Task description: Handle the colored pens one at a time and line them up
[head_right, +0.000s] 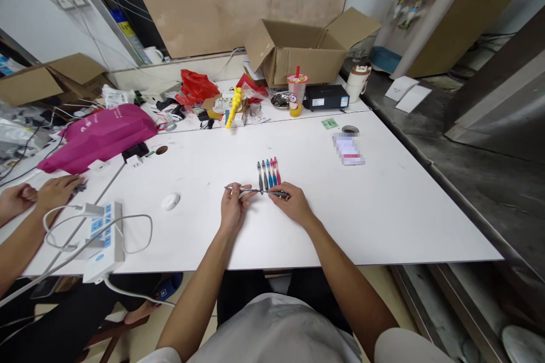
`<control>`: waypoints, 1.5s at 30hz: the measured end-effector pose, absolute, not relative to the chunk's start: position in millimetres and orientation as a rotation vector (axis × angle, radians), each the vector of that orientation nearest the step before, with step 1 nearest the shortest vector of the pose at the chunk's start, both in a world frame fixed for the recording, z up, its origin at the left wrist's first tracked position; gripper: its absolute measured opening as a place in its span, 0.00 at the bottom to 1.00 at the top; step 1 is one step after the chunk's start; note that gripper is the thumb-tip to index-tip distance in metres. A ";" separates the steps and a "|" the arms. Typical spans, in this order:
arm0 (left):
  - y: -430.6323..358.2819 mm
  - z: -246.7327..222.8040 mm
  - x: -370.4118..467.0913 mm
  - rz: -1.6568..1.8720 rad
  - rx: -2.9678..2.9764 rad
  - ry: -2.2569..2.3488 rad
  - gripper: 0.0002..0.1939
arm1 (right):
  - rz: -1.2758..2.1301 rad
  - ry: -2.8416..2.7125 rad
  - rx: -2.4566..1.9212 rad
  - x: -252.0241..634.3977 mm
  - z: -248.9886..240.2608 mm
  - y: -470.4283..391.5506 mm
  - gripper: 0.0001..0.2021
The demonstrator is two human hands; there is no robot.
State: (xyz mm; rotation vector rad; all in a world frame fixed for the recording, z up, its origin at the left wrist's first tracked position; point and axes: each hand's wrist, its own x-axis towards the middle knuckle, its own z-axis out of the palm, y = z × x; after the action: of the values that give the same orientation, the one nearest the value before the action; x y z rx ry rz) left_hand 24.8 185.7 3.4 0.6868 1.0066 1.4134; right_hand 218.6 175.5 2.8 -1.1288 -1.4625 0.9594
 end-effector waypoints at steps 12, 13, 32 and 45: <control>182.2 3.1 28.7 1.284 0.892 1.041 0.24 | 1.121 -1.455 -1.145 211.7 -5.0 173.4 0.12; 181.8 3.1 28.9 1.269 0.912 1.038 0.24 | 1.171 -1.444 -1.145 210.6 -5.6 173.0 0.12; 184.7 -1.4 28.6 1.354 0.858 1.052 0.24 | 1.173 -1.560 -1.176 210.2 -6.3 172.9 0.14; 184.5 -0.9 28.4 1.348 0.861 1.065 0.24 | 1.169 -1.593 -1.219 209.9 -5.2 173.3 0.18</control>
State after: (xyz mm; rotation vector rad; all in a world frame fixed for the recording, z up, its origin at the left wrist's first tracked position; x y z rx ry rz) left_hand 28.4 184.5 -0.9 0.8613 1.0655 1.3483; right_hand 209.9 173.3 -5.2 -1.2193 -1.5927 1.1687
